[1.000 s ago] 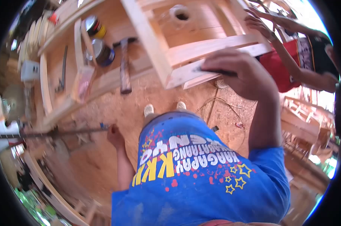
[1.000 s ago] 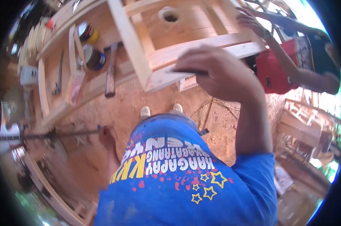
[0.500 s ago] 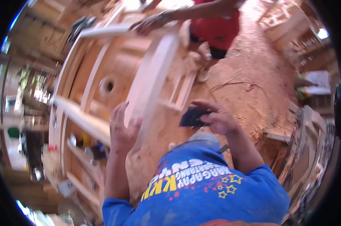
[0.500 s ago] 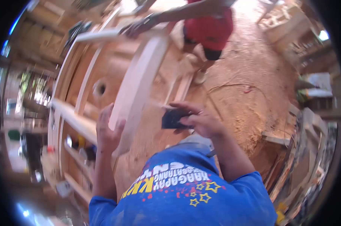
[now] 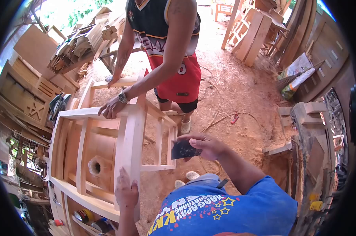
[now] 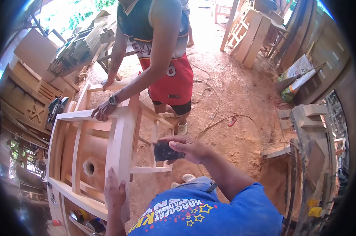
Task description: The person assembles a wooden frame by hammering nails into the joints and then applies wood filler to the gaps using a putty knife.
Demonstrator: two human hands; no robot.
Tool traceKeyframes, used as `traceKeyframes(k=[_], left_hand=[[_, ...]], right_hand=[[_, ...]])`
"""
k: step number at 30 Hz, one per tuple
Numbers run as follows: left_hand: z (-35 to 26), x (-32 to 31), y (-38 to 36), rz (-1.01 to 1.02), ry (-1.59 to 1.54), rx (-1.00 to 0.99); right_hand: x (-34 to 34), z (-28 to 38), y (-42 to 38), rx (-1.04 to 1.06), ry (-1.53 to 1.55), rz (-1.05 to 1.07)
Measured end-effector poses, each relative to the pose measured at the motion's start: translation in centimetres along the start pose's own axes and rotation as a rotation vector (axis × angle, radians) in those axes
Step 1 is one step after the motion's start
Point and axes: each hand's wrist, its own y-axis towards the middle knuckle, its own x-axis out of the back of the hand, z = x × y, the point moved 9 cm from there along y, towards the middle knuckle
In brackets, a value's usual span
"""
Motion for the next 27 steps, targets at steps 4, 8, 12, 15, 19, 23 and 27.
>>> traceKeyframes(k=[4,8,12,15,19,23,27], left_hand=[[0.2,0.2,-0.2,-0.008,-0.042,-0.049],[0.7,0.2,-0.2,0.017,-0.092,-0.044],[0.9,0.2,0.0,0.044,-0.111,-0.047],[0.6,0.7,0.2,0.070,-0.103,-0.040],[0.0,0.4,2.0,0.042,-0.110,-0.115],[-2.6,-0.1,6.2,-0.024,0.069,-0.206],[-5.5,-1.7,12.8,-0.051,0.146,-0.233]], right_hand=[[-2.5,-4.1,1.9,-0.027,-0.017,0.063],[-4.7,-7.2,3.2,-0.153,0.000,0.052],[-4.7,-6.2,4.3,-0.102,-0.007,-0.017],[-3.5,-5.3,4.9,-0.082,0.007,-0.032],[-1.5,-4.8,7.2,-0.085,0.041,-0.007],[-0.4,-2.7,10.5,-0.117,0.041,0.058],[2.1,1.4,13.3,-0.083,-0.010,0.132]])
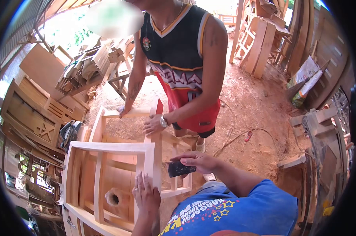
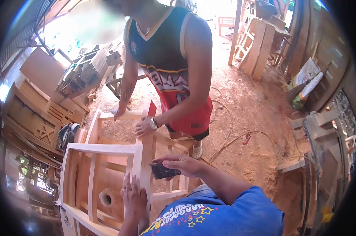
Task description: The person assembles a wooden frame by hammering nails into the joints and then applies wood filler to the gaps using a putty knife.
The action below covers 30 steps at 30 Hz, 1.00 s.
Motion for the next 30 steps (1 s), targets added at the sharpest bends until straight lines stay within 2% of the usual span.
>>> traceKeyframes(k=[6,11,24,27,30], left_hand=[[-1.6,-1.5,8.8,-0.035,0.030,0.102],[-1.8,-2.5,11.8,-0.026,0.043,0.160],[-1.7,-1.8,11.8,-0.070,-0.067,0.214],[-1.4,-2.0,11.7,-0.095,-0.091,0.197],[-0.9,-1.8,11.7,-0.108,-0.137,0.162]], right_hand=[[4.7,4.9,0.3,-0.068,-0.086,0.025],[6.7,6.2,0.9,-0.177,-0.183,0.109],[6.9,5.7,3.1,-0.224,-0.367,0.235],[6.4,5.9,3.9,-0.139,-0.446,0.211],[5.5,5.2,4.3,-0.138,-0.431,0.237]])
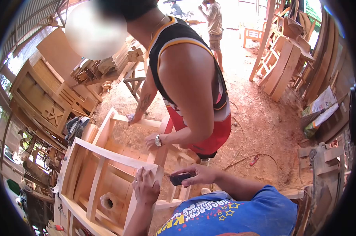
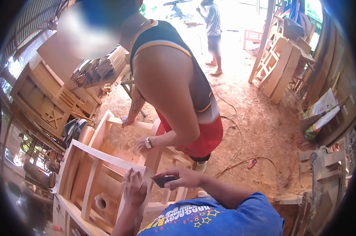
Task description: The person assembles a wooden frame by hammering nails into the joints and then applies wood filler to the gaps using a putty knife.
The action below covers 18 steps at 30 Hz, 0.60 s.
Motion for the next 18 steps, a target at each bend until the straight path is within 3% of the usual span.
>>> traceKeyframes(k=[2,8,12,15,18], left_hand=[[0.0,0.9,0.4,-0.015,-0.050,-0.032],[8.3,5.3,5.8,-0.358,-0.132,-0.097],[14.0,5.5,11.2,-0.390,-0.115,-0.077],[16.9,2.1,12.8,-0.261,-0.042,0.016],[17.5,1.3,13.2,-0.221,-0.064,0.046]], right_hand=[[-0.6,0.5,-0.1,-0.016,0.021,-0.056],[-1.9,2.3,-0.2,0.075,0.146,-0.264],[-2.6,2.9,0.5,0.101,0.058,-0.362],[-4.3,6.0,1.6,0.122,-0.093,-0.368],[-6.5,9.7,2.8,0.209,-0.447,-0.343]])
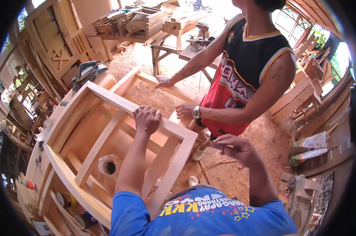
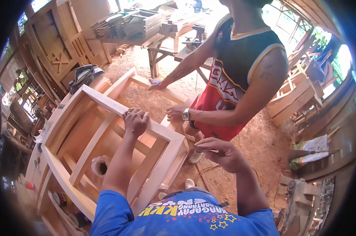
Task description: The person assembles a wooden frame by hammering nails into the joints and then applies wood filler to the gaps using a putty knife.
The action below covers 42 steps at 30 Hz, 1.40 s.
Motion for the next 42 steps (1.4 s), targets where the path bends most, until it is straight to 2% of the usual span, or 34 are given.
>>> traceKeyframes(k=[1,4,5,7,10,11,12,14,18,20,23,26,29,30,31,32,36,37,40,42], left_hand=[[0.0,0.1,-0.2,0.018,-0.009,0.009],[0.1,0.1,-0.1,0.047,0.003,0.037],[0.4,-0.4,-0.1,0.000,-0.012,0.014],[0.5,-0.2,0.2,-0.044,0.003,-0.015],[1.3,-1.8,0.2,-0.006,0.092,-0.019],[1.0,-1.5,-0.3,-0.001,0.045,-0.013],[0.7,-0.7,-0.1,-0.017,0.001,-0.009],[0.9,-0.8,0.1,-0.056,0.012,-0.029],[0.8,-0.7,-0.2,-0.095,0.015,-0.025],[0.8,-0.7,-0.1,-0.032,0.023,-0.003],[1.0,-1.1,-0.2,-0.038,0.022,0.005],[1.1,-1.1,-0.3,-0.073,0.010,-0.016],[1.2,-1.2,-0.3,-0.135,0.033,-0.064],[1.1,-1.1,-0.1,-0.153,0.049,-0.058],[1.1,-0.9,0.2,-0.131,0.008,-0.031],[0.7,0.0,0.1,-0.119,-0.053,-0.030],[0.6,-0.1,0.0,-0.058,-0.042,0.024],[0.6,-0.1,-0.1,-0.097,-0.045,0.006],[0.5,0.1,-0.2,-0.118,-0.070,-0.006],[0.5,0.0,-0.1,-0.115,-0.060,-0.024]], right_hand=[[0.0,0.3,0.3,-0.083,-0.059,-0.056],[-1.3,3.9,2.2,0.014,-0.279,-0.050],[-1.7,5.1,2.9,0.120,-0.344,-0.053],[-2.3,6.7,4.0,0.179,-0.450,-0.058],[-3.0,6.8,5.1,0.230,-0.717,-0.018],[-3.0,6.0,5.2,-0.027,-0.521,-0.083],[-2.9,5.3,5.2,-0.057,-0.495,-0.102],[-3.3,5.3,5.8,0.089,-0.694,-0.019],[-4.1,2.0,6.9,0.021,-0.763,0.101],[-4.7,-0.2,7.5,-0.040,-0.853,0.163],[-5.0,-2.4,8.5,-0.105,-1.040,0.206],[-4.9,-4.3,9.3,-0.118,-1.091,0.237],[-5.2,-6.0,10.4,-0.355,-1.165,0.406],[-5.5,-5.5,10.7,-0.279,-1.224,0.399],[-5.4,-5.8,10.8,-0.188,-1.240,0.383],[-5.3,-5.1,11.0,-0.254,-1.210,0.343],[-4.6,-6.9,11.9,-0.472,-1.127,0.479],[-4.5,-6.8,12.2,-0.539,-1.121,0.509],[-5.2,-5.9,13.0,-0.501,-1.100,0.641],[-5.0,-7.0,13.6,-0.552,-1.072,0.726]])
